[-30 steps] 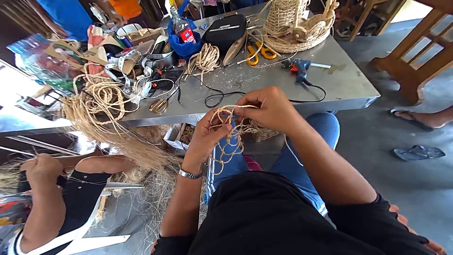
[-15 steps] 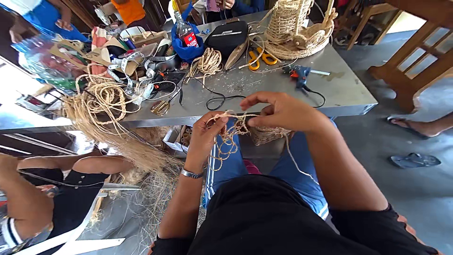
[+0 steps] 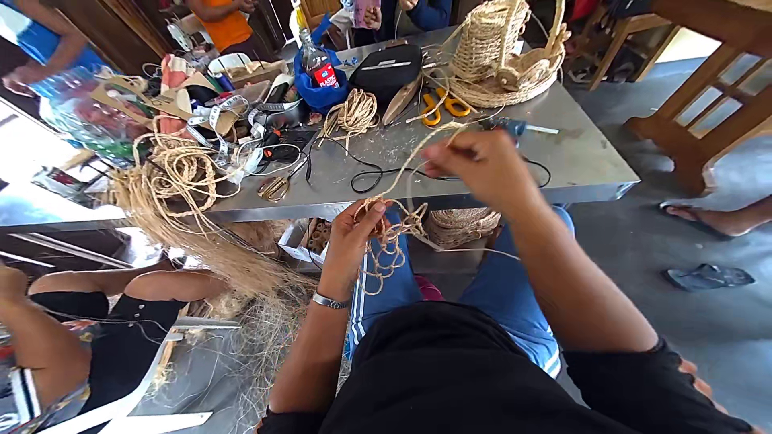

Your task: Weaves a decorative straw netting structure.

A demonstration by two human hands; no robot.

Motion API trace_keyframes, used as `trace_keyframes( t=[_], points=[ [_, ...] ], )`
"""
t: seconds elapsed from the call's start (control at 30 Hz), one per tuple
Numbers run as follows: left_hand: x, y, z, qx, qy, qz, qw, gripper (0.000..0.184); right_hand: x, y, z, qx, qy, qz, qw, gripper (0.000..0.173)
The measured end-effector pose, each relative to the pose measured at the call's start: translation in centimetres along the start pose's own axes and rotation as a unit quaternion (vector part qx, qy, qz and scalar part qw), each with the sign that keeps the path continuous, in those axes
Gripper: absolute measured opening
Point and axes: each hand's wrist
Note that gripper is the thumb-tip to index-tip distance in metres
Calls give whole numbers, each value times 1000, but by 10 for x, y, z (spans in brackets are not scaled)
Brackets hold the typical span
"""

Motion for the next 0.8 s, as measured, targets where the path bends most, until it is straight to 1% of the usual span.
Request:
trace_keyframes(
  t=[0.07, 0.1, 0.23, 0.33, 0.37, 0.43, 0.5, 0.63, 0.73, 0.8],
  points=[
    [1, -3, 0, 2, -25, 13, 1000, 22, -3, -22, 3, 34, -18, -79, 996, 21],
    [1, -3, 0, 4, -36, 17, 999, 23, -4, -30, 5, 39, -29, -101, 994, 23],
    [-2, -1, -1, 12, -56, 9, 998, 26, -6, -44, 7, 51, -28, -102, 993, 21],
    [-3, -2, -5, 7, -66, 18, 998, 27, -3, -44, 3, 65, -49, -132, 988, 22],
    [-3, -2, -5, 7, -70, 23, 997, 27, -2, -44, 2, 64, -52, -143, 986, 23],
    [-2, -4, -8, 13, -69, 38, 997, 25, 0, -43, 3, 58, -45, -166, 983, 31],
    [-2, -5, -12, 17, -63, 45, 997, 25, -2, -46, 3, 33, -29, -167, 985, 38],
    [0, -10, -15, 12, -73, 40, 996, 24, -5, -51, -2, -36, 8, -129, 991, 36],
    [-1, -12, -11, -2, -72, 47, 996, 23, -4, -51, -7, -37, -12, -114, 993, 43],
    [-1, -13, -8, -5, -72, 42, 997, 24, -3, -52, -8, -40, -5, -99, 994, 42]
  ],
)
Point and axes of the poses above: each hand's wrist, its own x-axis towards the middle knuckle, its own y-axis out of the back of the hand, z = x × y, and after that the axes turned 6 degrees about -y, right-handed
